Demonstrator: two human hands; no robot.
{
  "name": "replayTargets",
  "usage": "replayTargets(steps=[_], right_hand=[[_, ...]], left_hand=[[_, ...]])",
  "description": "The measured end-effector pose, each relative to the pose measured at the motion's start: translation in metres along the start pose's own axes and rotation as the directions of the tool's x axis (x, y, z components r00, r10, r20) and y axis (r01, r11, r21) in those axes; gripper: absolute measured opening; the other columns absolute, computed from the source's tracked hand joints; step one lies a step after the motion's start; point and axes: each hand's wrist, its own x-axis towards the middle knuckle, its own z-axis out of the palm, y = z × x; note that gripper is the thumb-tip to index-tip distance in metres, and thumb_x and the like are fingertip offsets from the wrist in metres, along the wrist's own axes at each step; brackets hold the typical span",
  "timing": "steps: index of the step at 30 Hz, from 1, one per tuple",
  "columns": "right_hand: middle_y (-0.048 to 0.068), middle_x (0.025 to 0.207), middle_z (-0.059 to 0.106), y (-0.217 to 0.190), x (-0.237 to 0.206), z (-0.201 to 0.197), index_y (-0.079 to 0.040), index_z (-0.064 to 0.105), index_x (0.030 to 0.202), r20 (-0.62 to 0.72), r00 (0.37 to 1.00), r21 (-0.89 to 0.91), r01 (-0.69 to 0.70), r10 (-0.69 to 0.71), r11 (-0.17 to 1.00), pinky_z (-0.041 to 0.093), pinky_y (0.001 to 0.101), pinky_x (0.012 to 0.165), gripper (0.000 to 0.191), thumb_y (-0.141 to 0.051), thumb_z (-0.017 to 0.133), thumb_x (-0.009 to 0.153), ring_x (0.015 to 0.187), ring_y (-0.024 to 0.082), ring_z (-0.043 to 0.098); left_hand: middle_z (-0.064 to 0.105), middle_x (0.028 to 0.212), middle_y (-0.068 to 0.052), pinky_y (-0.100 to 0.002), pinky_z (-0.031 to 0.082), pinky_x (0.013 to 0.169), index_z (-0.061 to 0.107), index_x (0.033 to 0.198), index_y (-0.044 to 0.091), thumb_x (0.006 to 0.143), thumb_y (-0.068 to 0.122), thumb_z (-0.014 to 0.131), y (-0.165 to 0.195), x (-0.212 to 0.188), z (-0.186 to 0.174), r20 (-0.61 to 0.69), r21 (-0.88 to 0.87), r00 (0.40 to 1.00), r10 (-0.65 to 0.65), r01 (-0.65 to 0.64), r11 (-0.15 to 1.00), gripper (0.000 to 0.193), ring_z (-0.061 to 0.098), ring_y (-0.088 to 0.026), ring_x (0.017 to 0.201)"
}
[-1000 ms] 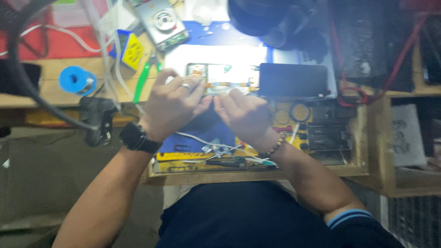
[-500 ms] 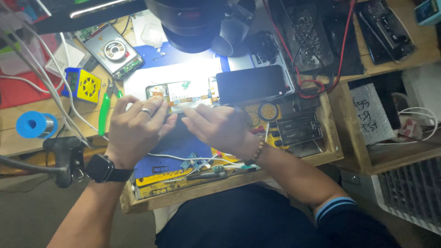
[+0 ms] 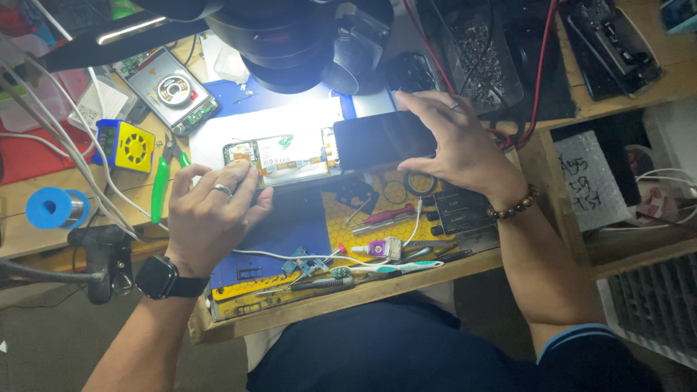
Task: The person works on a disassembled smartphone on a cluttered workbench, manipulating the screen and internal components. They then reach into a drawer to retrieve a small plastic bag containing parts and later open a compartmentalized plastic box to organize small items.
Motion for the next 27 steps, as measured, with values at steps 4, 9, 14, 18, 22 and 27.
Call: replayTargets(steps=[4, 9, 14, 18, 22, 27], right_hand=[[0.011, 0.138, 0.063, 0.002, 0.002, 0.004, -0.009, 0.045, 0.152, 0.009, 1.0, 0.027, 0.004, -0.005, 1.0, 0.031, 0.0477, 0.121, 0.101, -0.034, 0.094, 0.068, 0.137, 0.029, 0.051], [0.012, 0.141, 0.056, 0.001, 0.004, 0.004, -0.007, 0.041, 0.153, -0.015, 0.999, 0.066, 0.04, -0.039, 0.997, 0.026, 0.0505, 0.124, 0.101, -0.031, 0.094, 0.07, 0.138, 0.03, 0.049], [0.013, 0.143, 0.054, -0.006, -0.001, -0.003, -0.005, 0.037, 0.154, -0.075, 0.994, 0.05, 0.089, -0.085, 0.995, 0.034, 0.0473, 0.121, 0.102, -0.028, 0.094, 0.073, 0.14, 0.032, 0.047], [0.014, 0.141, 0.054, -0.013, -0.002, -0.008, -0.005, 0.037, 0.155, -0.11, 0.986, 0.005, 0.124, -0.123, 0.992, 0.038, 0.0455, 0.121, 0.102, -0.029, 0.094, 0.074, 0.138, 0.032, 0.049], [0.014, 0.138, 0.055, -0.019, 0.0, -0.012, -0.004, 0.037, 0.154, -0.115, 0.985, -0.036, 0.127, -0.131, 0.991, 0.037, 0.0467, 0.121, 0.104, -0.033, 0.094, 0.073, 0.136, 0.033, 0.049], [0.014, 0.135, 0.058, -0.023, 0.001, -0.015, -0.004, 0.037, 0.153, -0.125, 0.981, -0.082, 0.14, -0.15, 0.987, 0.035, 0.0472, 0.121, 0.104, -0.036, 0.094, 0.072, 0.134, 0.032, 0.051]], left_hand=[[0.077, 0.111, -0.005, -0.036, 0.048, 0.092, 0.081, 0.104, 0.007, 0.091, 0.03, 0.081, 0.0, -0.002, 0.001, -0.004, 0.012, 1.0, -0.001, 0.001, 1.0, 0.026, 0.071, -0.015, 0.091], [0.077, 0.11, -0.004, -0.037, 0.048, 0.093, 0.081, 0.103, 0.007, 0.09, 0.03, 0.082, 0.001, -0.004, 0.002, -0.005, -0.002, 1.0, -0.013, 0.013, 1.0, 0.026, 0.071, -0.015, 0.089], [0.077, 0.11, -0.004, -0.037, 0.048, 0.092, 0.081, 0.103, 0.007, 0.09, 0.03, 0.082, 0.001, -0.002, 0.001, -0.011, -0.011, 1.0, -0.021, 0.021, 1.0, 0.026, 0.071, -0.015, 0.09], [0.076, 0.11, -0.004, -0.037, 0.048, 0.091, 0.08, 0.103, 0.007, 0.09, 0.029, 0.082, 0.002, -0.002, 0.001, -0.028, -0.024, 0.999, -0.032, 0.031, 0.999, 0.025, 0.071, -0.015, 0.09], [0.076, 0.11, -0.004, -0.037, 0.048, 0.091, 0.08, 0.103, 0.008, 0.089, 0.029, 0.082, 0.003, -0.002, 0.002, -0.026, -0.026, 0.999, -0.04, 0.039, 0.999, 0.026, 0.071, -0.015, 0.092], [0.076, 0.11, -0.004, -0.037, 0.048, 0.092, 0.08, 0.103, 0.008, 0.09, 0.03, 0.082, 0.003, -0.003, 0.003, -0.023, -0.024, 0.999, -0.039, 0.039, 0.999, 0.026, 0.07, -0.014, 0.091]])
